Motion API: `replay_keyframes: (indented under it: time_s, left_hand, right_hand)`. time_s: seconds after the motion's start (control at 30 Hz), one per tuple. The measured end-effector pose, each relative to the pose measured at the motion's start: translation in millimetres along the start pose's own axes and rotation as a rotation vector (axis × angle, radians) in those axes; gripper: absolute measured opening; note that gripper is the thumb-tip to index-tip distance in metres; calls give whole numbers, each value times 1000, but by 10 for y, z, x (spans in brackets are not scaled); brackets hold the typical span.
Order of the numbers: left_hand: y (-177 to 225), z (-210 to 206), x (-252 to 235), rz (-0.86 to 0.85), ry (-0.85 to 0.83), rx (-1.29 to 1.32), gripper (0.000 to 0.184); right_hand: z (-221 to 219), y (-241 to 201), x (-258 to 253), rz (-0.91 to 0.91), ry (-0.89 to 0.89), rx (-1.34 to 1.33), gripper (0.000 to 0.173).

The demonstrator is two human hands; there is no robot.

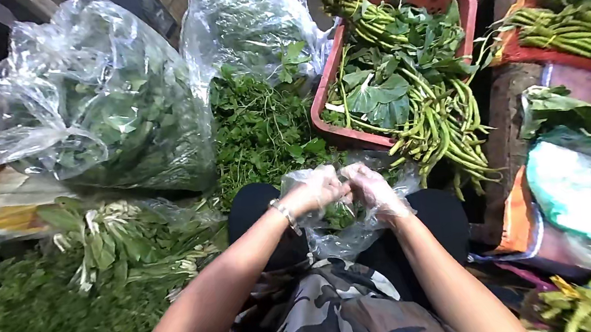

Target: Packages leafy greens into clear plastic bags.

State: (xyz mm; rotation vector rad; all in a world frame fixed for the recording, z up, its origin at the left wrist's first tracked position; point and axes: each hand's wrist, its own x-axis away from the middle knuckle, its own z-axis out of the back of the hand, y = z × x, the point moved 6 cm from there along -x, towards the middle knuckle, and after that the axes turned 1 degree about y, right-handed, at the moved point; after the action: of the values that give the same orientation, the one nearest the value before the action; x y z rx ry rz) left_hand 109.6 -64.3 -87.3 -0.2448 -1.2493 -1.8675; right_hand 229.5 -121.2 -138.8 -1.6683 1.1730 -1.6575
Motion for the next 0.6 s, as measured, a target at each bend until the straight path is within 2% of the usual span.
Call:
replay_keyframes:
  time_s: [0.1,0.17,0.27,0.33,0.4,0.6]
  left_hand:
    - [-89,14,-5,81,-45,394,7]
    - [-188,24,-65,119,1,529,8]
    - [-307,0,-159,187,38,662,6]
    - [-307,-9,-168,202,38,687,7]
    - [-291,-3,-166,201,37,687,7]
    - [-286,-23,-143,122,20,499,7]
  right_hand:
    - [36,-74,132,153,15,60,26]
    - [134,-74,232,384,97,147,26]
    - [114,-45,424,798,206,385,14]
    - [7,-32,514,962,273,556,16]
    - [-73,-32,513,995,356,692,23]
    - [-203,-104,489,1074,500,974,12]
